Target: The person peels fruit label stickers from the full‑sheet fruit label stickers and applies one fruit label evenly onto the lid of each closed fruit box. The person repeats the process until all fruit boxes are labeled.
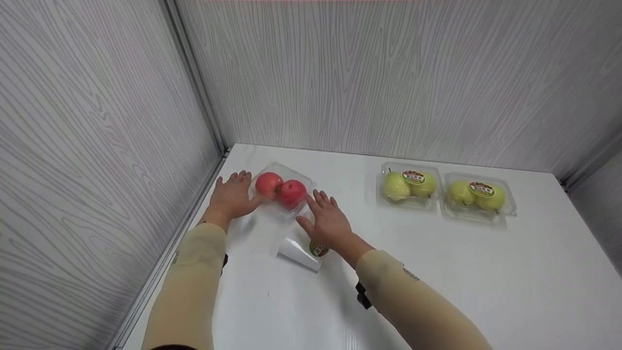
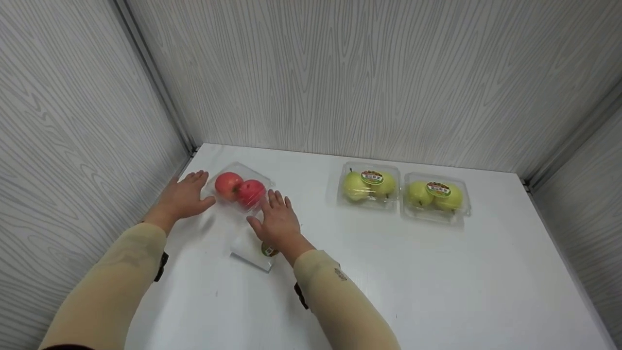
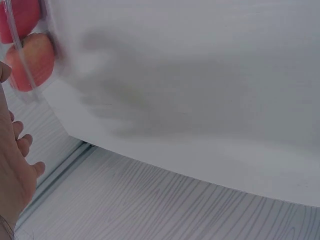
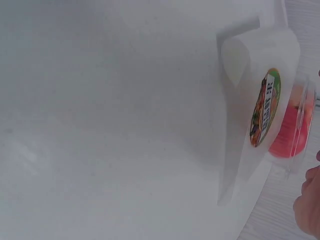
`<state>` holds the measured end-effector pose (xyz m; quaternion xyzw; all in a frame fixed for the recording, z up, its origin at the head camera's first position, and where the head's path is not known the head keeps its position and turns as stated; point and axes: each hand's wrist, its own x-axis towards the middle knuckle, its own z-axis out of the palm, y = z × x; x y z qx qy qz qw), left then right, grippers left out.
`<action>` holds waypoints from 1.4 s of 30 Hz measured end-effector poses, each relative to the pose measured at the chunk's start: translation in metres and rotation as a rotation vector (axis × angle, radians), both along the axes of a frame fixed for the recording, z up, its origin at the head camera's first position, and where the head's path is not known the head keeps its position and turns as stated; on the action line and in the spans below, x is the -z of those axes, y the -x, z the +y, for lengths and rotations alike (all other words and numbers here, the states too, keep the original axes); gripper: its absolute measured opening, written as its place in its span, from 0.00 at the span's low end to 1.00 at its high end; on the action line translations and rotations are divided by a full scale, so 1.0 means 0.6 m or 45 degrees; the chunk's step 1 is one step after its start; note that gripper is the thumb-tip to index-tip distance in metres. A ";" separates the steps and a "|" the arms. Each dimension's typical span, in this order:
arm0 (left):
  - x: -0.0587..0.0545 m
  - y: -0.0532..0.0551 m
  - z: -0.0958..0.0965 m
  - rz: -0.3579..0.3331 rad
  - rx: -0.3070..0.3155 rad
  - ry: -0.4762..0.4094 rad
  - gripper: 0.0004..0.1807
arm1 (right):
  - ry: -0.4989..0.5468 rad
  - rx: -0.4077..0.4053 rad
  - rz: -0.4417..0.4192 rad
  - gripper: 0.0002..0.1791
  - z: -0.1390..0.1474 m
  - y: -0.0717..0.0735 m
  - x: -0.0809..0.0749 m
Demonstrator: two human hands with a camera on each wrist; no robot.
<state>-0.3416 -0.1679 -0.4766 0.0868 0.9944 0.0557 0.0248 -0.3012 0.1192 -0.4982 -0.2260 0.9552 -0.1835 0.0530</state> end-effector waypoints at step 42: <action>0.014 -0.005 0.085 -0.024 0.150 0.044 0.40 | -0.037 -0.006 0.024 0.38 0.055 0.022 0.003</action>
